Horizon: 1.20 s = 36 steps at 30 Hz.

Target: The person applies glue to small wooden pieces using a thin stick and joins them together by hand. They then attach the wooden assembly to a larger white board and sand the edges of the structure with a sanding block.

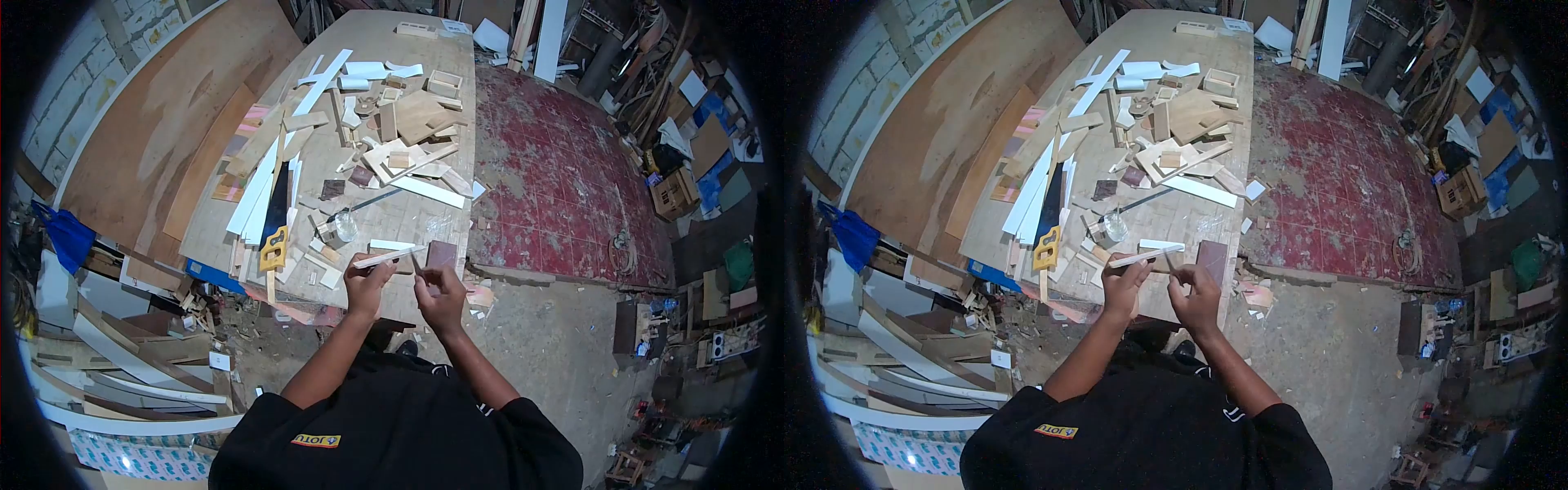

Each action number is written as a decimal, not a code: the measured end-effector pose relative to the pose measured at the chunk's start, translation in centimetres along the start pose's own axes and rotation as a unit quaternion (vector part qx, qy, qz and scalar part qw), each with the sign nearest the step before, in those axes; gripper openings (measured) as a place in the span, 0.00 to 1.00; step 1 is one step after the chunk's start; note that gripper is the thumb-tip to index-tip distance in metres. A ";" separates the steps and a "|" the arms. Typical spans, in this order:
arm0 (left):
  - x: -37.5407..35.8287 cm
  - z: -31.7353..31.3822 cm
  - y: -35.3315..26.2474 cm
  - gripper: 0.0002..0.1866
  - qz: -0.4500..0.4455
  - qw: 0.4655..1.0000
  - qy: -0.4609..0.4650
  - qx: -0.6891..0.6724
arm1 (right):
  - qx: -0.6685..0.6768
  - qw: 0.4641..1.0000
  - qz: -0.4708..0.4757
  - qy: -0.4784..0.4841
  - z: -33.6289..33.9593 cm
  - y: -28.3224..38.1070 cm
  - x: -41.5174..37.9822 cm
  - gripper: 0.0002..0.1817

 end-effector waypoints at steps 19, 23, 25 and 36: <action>-1.5 -0.5 0.9 0.11 -0.035 0.994 0.010 0.101 | -0.010 0.998 -0.054 -0.033 0.7 -4.1 1.3 0.07; -1.4 -1.6 -1.3 0.11 -0.093 0.971 0.097 0.201 | -0.163 0.984 0.076 -0.020 2.0 -2.2 1.8 0.09; -1.4 -1.8 -1.4 0.12 -0.095 0.965 0.115 0.214 | -0.201 0.972 0.121 -0.007 1.9 -0.7 1.4 0.10; -1.4 -2.0 -1.5 0.14 -0.132 0.955 0.118 0.239 | -0.160 0.980 0.115 0.019 2.3 -0.1 2.1 0.12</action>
Point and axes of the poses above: each hand's wrist, its own x-axis towards the middle knuckle, its own z-axis out of the back of the hand, y = z × x, the point moved 4 cm from there along x, towards the middle knuckle, and after that the axes turned 9 degrees about -z, right-handed, at the moved point
